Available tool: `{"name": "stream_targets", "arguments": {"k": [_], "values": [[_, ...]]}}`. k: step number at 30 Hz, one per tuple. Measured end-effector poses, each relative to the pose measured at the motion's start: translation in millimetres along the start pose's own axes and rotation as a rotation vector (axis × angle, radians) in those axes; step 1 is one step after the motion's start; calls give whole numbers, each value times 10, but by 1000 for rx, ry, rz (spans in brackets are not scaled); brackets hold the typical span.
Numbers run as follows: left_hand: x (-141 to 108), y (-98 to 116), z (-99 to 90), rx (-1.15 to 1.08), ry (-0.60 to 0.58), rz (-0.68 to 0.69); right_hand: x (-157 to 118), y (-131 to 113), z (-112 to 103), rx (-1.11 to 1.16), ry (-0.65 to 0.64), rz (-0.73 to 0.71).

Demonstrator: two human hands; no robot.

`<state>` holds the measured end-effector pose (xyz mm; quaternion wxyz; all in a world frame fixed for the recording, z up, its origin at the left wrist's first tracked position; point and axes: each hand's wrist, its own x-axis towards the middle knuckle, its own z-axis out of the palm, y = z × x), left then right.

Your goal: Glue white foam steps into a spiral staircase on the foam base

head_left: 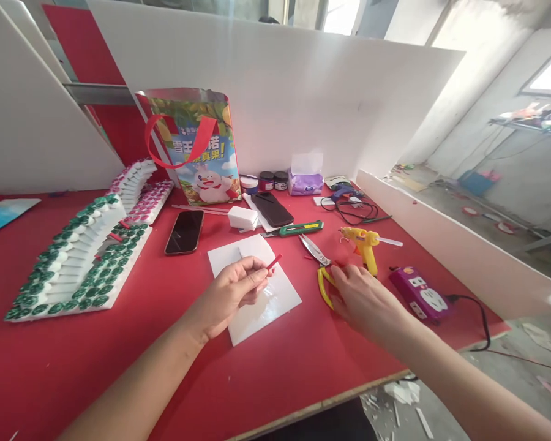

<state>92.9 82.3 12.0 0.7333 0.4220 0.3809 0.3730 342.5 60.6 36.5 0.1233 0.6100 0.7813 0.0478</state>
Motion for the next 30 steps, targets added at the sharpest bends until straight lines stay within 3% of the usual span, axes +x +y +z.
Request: {"name": "stream_targets", "arguments": {"k": [3, 8, 13, 16, 18, 22, 24, 30], "values": [[-36, 58, -6, -42, 66, 90, 64, -55, 68, -23, -145, 79], [-103, 271, -47, -138, 151, 224, 159, -129, -8, 32, -194, 151], [-83, 374, -74, -223, 176, 308, 83, -64, -51, 153, -246, 127], [-66, 290, -23, -218, 149, 264, -19, 80, -12, 395, -204, 156], [-63, 182, 43, -211, 104, 191, -105, 187, 34, 685, -135, 150], [-63, -17, 194, -217, 37, 74, -311, 317, 79, 1257, -80, 17], [-62, -69, 254, -226, 29, 62, -412, 317, 63, 1309, -84, 0], [-58, -159, 368, -201, 15, 47, -573, 158, -4, 1106, -102, -40]]}}
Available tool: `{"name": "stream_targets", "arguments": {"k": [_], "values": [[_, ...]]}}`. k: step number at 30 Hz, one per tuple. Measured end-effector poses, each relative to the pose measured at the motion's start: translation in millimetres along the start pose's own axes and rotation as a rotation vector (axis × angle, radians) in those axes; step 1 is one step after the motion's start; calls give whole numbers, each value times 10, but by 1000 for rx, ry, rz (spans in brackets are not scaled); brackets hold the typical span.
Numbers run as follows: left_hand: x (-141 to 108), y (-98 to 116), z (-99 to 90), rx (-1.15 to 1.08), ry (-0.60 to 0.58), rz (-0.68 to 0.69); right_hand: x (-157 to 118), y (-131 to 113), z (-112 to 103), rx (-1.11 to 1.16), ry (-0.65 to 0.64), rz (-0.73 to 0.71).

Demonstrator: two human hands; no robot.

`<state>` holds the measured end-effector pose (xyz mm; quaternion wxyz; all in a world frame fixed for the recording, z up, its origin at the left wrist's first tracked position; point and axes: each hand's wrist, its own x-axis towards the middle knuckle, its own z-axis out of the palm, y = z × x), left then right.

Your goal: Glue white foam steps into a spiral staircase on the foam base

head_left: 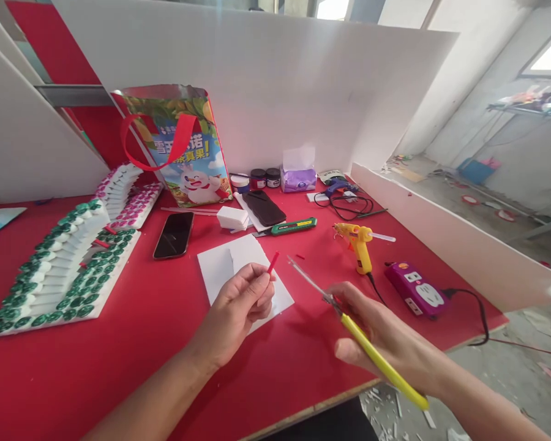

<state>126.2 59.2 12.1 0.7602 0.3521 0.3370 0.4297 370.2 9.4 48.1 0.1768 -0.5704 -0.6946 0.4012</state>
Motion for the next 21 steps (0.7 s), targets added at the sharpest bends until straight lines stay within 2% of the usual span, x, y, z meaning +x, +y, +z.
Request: {"name": "stream_targets", "arguments": {"k": [8, 15, 21], "values": [[-39, -176, 70, 150, -12, -21, 13, -214, 51, -183, -100, 46], [-33, -239, 127, 227, -13, -52, 60, -175, 113, -226, -78, 4], [-8, -238, 189, 240, 12, -74, 74, -211, 74, -197, -134, 60]]}}
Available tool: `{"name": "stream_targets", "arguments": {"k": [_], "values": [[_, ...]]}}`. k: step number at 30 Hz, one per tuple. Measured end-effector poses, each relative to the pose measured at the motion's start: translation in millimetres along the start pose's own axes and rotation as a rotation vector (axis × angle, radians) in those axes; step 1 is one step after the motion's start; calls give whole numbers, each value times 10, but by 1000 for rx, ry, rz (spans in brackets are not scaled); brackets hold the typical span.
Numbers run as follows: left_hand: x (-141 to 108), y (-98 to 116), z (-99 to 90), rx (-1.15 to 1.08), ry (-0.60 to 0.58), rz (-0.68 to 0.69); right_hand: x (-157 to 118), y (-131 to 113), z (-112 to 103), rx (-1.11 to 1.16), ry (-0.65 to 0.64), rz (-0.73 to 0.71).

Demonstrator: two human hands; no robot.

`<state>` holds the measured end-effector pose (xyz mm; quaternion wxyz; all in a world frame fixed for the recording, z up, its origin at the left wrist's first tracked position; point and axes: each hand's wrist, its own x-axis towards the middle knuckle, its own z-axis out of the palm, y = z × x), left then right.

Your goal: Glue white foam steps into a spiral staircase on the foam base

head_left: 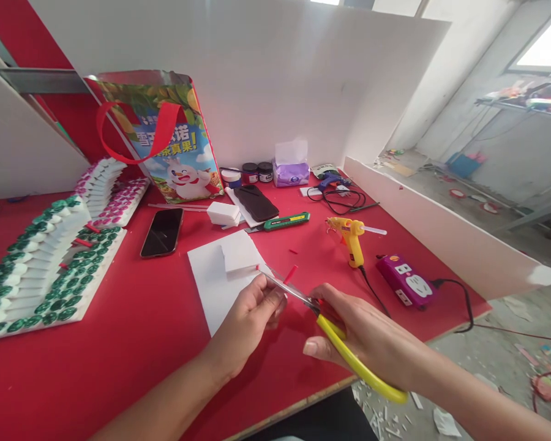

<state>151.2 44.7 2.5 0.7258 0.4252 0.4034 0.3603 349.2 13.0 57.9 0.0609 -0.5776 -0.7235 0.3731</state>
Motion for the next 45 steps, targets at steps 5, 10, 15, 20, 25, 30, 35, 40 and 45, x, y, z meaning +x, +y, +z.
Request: {"name": "stream_targets", "arguments": {"k": [5, 10, 15, 20, 25, 30, 35, 40, 45], "values": [[40, 19, 76, 12, 5, -85, -11, 30, -44, 64, 6, 44], [196, 6, 77, 468, 3, -19, 64, 137, -142, 164, -19, 148], [361, 88, 78, 1101, 3, 55, 276, 160, -275, 323, -139, 287], [430, 203, 151, 1422, -31, 7, 387, 66, -330, 358, -171, 353], [443, 243, 151, 1437, -78, -28, 359, 70, -299, 310, -144, 385], [430, 266, 133, 1427, -112, -42, 340, 162, -262, 295, -160, 331], [465, 269, 120, 1435, -110, -66, 354, 170, -260, 301, -180, 376], [426, 267, 91, 1356, -117, 1, 268, 128, -274, 275, -182, 378], [40, 295, -152, 1277, -61, 190, 159, 167, -335, 72, -79, 323]]}}
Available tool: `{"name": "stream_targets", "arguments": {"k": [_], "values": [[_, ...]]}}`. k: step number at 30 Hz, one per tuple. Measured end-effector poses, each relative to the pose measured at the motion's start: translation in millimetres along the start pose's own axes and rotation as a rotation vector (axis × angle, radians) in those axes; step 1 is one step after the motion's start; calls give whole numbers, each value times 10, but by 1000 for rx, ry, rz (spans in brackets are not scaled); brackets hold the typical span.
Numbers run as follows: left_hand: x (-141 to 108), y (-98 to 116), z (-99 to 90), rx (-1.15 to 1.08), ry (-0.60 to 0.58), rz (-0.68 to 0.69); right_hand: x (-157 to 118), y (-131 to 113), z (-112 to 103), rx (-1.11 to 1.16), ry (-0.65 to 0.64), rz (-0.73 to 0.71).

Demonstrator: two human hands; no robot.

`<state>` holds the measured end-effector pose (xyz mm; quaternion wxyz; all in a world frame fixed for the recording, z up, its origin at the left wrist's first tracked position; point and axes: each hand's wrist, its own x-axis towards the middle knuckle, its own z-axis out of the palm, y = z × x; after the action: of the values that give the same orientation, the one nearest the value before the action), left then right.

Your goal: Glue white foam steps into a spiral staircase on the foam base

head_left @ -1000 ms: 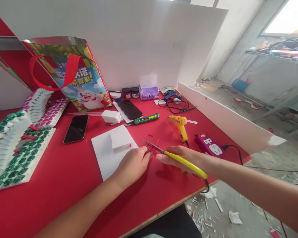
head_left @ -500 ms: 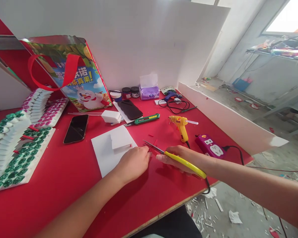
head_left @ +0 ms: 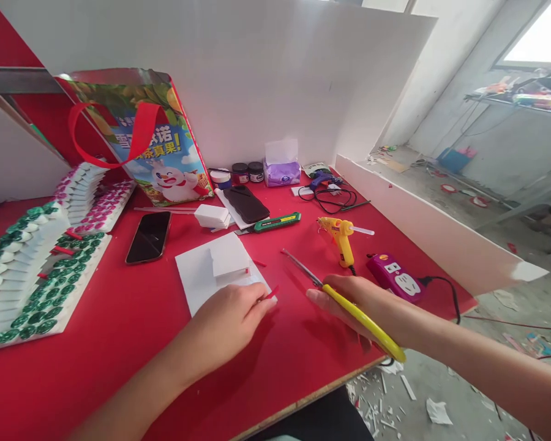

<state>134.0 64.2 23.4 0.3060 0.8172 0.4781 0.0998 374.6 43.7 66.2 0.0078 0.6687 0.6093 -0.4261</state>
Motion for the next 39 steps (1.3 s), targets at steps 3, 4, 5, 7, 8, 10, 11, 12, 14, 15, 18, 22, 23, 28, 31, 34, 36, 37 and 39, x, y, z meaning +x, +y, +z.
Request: {"name": "stream_targets", "arguments": {"k": [3, 4, 5, 7, 8, 10, 11, 12, 14, 15, 18, 22, 23, 28, 31, 34, 36, 37, 39], "values": [[-327, -358, -141, 85, 119, -25, 94, -21, -18, -333, 182, -14], [-419, -520, -192, 148, 191, -39, 146, -46, -10, -437, 226, 6], [-498, -689, -241, 231, 245, -63, 202, -76, 7, -520, 256, 34], [-613, -1006, -324, 421, 303, -121, 307, -136, 58, -625, 285, 74], [-651, -1132, -353, 498, 299, -152, 350, -161, 87, -660, 295, 78], [-691, -1293, -385, 608, 272, -194, 404, -197, 129, -704, 295, 65], [-697, -1326, -390, 650, 253, -210, 415, -211, 136, -718, 290, 56], [-696, -1332, -390, 687, 233, -224, 420, -229, 131, -731, 284, 45], [-681, -1288, -387, 746, 187, -254, 425, -286, 91, -747, 278, 11], [-671, -1251, -389, 767, 157, -270, 437, -331, 63, -750, 283, -12], [-644, -1150, -421, 781, 65, -310, 570, -517, 11, -733, 337, -120], [-638, -1086, -507, 734, 42, -340, 958, -730, 90, -667, 372, -242], [-637, -1075, -531, 726, 56, -345, 1061, -757, 120, -650, 370, -249], [-572, -945, -594, 561, 261, -307, 1328, -755, 172, -549, 376, -231], [-480, -792, -505, 163, 433, -143, 1210, -710, 178, -456, 367, -255], [-378, -651, -298, -233, 516, -23, 959, -691, 307, -322, 348, -323], [-317, -600, -139, -431, 538, -33, 813, -707, 469, -113, 356, -411], [-290, -589, -67, -511, 534, -57, 765, -722, 560, 1, 360, -453], [-248, -589, 42, -624, 534, -100, 731, -759, 734, 136, 384, -496]]}}
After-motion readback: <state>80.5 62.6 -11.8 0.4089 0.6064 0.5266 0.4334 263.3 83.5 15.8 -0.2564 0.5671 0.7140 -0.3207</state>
